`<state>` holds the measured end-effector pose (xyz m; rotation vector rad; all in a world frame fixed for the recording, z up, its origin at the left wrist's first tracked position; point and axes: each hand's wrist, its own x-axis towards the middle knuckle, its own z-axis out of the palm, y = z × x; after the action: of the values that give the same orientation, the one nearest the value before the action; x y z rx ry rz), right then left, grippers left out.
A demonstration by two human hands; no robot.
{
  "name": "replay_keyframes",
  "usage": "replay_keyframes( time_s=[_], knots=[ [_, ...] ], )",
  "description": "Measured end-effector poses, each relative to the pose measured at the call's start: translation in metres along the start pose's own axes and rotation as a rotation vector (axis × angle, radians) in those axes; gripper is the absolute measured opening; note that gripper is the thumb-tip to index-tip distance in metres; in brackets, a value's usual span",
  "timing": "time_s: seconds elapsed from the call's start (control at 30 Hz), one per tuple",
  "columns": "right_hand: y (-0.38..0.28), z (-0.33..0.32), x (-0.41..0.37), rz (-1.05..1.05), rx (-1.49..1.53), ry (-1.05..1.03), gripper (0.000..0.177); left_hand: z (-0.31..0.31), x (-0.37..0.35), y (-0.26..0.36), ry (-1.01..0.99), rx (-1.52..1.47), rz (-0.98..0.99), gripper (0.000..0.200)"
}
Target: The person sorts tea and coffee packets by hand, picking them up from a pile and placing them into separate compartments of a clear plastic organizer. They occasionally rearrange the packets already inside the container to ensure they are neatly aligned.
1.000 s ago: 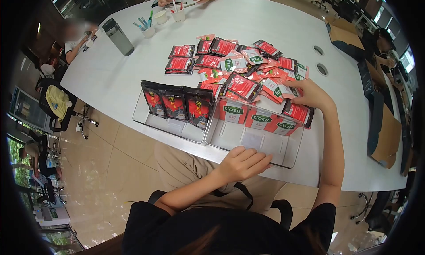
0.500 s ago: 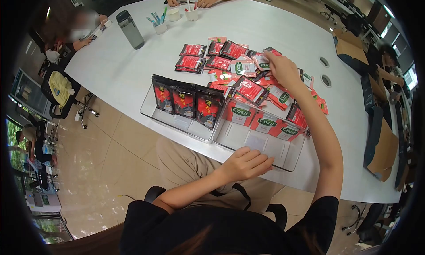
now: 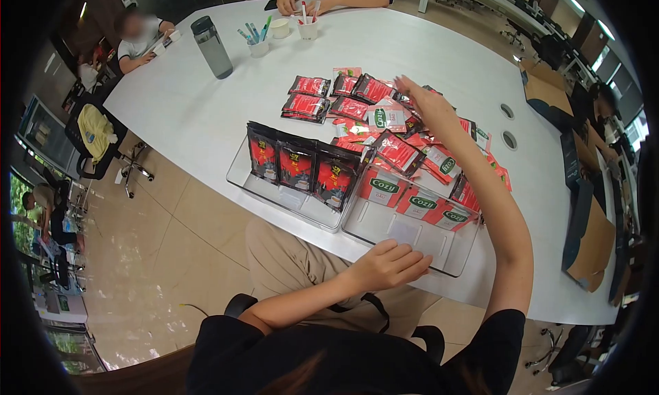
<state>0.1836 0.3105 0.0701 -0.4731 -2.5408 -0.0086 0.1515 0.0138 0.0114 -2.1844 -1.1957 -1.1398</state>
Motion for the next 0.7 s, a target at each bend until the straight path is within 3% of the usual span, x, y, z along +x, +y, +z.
replay_keyframes(
  time_s=[0.03,0.13,0.17,0.27,0.3,0.4,0.6,0.7],
  knots=[
    [-0.005,0.001,0.003,-0.11,0.04,0.068,0.055,0.001,0.0,0.0,-0.002,-0.001,-0.002,0.026],
    [-0.029,-0.009,0.008,-0.01,0.087,-0.447,0.053,0.0,-0.002,-0.001,-0.01,0.0,0.004,0.026],
    [-0.01,0.022,-0.004,-0.135,0.023,-0.286,0.053,0.0,-0.002,-0.001,-0.008,0.001,0.006,0.026],
    [-0.024,0.003,0.0,-0.013,0.175,-0.393,0.051,0.0,-0.002,-0.001,-0.004,0.004,0.006,0.026],
    [-0.024,0.002,-0.001,-0.098,0.151,-0.301,0.049,0.0,-0.002,0.0,-0.003,0.004,0.002,0.026],
    [-0.026,-0.005,0.005,0.033,0.184,-0.438,0.047,-0.001,0.0,0.0,0.023,-0.029,0.01,0.026],
    [-0.01,0.012,0.012,0.038,0.183,-0.375,0.048,-0.001,0.0,0.0,0.001,-0.026,0.005,0.026],
    [-0.015,-0.003,0.012,0.057,0.275,-0.17,0.042,0.0,-0.002,0.001,0.004,-0.04,0.005,0.031]
  ],
)
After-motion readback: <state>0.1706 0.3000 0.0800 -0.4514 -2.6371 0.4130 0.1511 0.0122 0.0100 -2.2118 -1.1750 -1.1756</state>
